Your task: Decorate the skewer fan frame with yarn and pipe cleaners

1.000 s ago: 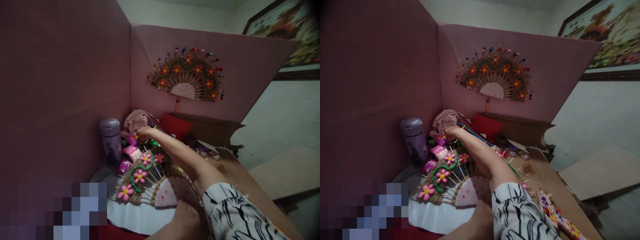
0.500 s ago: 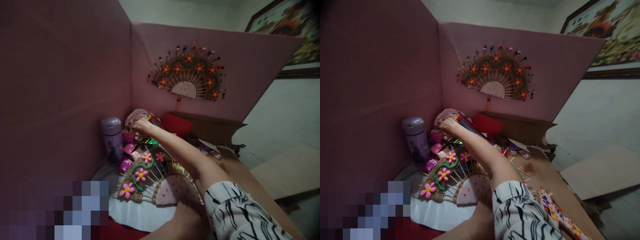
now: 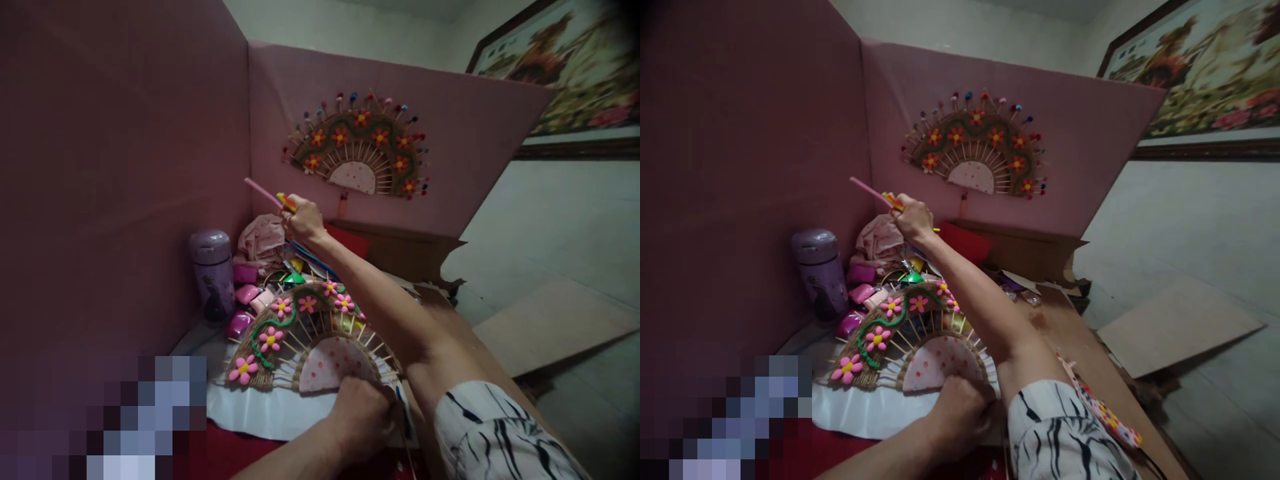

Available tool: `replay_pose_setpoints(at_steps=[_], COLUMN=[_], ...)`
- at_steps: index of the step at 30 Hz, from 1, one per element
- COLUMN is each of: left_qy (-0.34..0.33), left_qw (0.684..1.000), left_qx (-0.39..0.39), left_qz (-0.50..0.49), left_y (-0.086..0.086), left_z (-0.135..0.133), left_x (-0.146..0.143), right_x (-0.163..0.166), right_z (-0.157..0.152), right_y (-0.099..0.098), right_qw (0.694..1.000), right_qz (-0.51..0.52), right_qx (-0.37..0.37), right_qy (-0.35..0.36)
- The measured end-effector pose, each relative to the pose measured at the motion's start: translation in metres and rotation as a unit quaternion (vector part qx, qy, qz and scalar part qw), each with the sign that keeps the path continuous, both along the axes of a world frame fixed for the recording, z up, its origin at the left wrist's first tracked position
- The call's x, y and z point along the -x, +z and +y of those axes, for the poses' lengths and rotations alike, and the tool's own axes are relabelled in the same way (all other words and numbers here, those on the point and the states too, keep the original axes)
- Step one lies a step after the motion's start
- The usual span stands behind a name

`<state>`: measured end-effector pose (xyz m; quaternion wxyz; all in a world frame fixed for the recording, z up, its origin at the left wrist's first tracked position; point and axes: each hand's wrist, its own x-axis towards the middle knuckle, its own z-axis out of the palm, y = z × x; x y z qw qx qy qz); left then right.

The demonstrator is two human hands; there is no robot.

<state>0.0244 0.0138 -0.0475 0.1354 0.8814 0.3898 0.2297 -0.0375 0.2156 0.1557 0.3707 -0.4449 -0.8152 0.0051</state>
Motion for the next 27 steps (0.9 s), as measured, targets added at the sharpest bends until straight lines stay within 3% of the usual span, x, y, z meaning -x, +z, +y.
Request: replay_pose_setpoints(at_steps=[2, 6, 10, 13, 16, 18, 23, 27], left_qy=[0.002, 0.000, 0.037, 0.085, 0.116, 0.092, 0.021, -0.013], left_qw=[1.000, 0.997, 0.979, 0.931, 0.847, 0.812, 0.802, 0.768], left_qx=[-0.010, -0.023, 0.008, 0.064, 0.162, 0.223, 0.300, 0.357], left_qz=[0.000, -0.067, -0.202, -0.348, -0.492, -0.531, -0.516, -0.531], left_y=[0.000, 0.002, 0.011, 0.021, 0.029, 0.032, 0.029, 0.026], left_z=[0.000, -0.002, -0.004, -0.004, -0.004, -0.004, -0.005, -0.006], left_x=[0.000, 0.003, 0.006, 0.008, 0.008, 0.008, 0.005, 0.003], right_x=[-0.022, -0.073, -0.124, -0.153, -0.169, -0.174, -0.179, -0.182], right_z=[-0.007, -0.044, -0.105, -0.147, -0.177, -0.188, -0.195, -0.194], right_y=[0.007, 0.005, -0.024, -0.057, -0.090, -0.109, -0.143, -0.157], right_qw=[0.989, 0.921, 0.870, 0.848, 0.850, 0.866, 0.890, 0.891], right_qz=[0.137, 0.331, 0.389, 0.432, 0.456, 0.445, 0.425, 0.432], right_qx=[0.043, 0.176, 0.262, 0.279, 0.255, 0.224, 0.162, 0.137], right_qy=[0.031, 0.102, 0.151, 0.126, 0.075, 0.046, 0.000, -0.026])
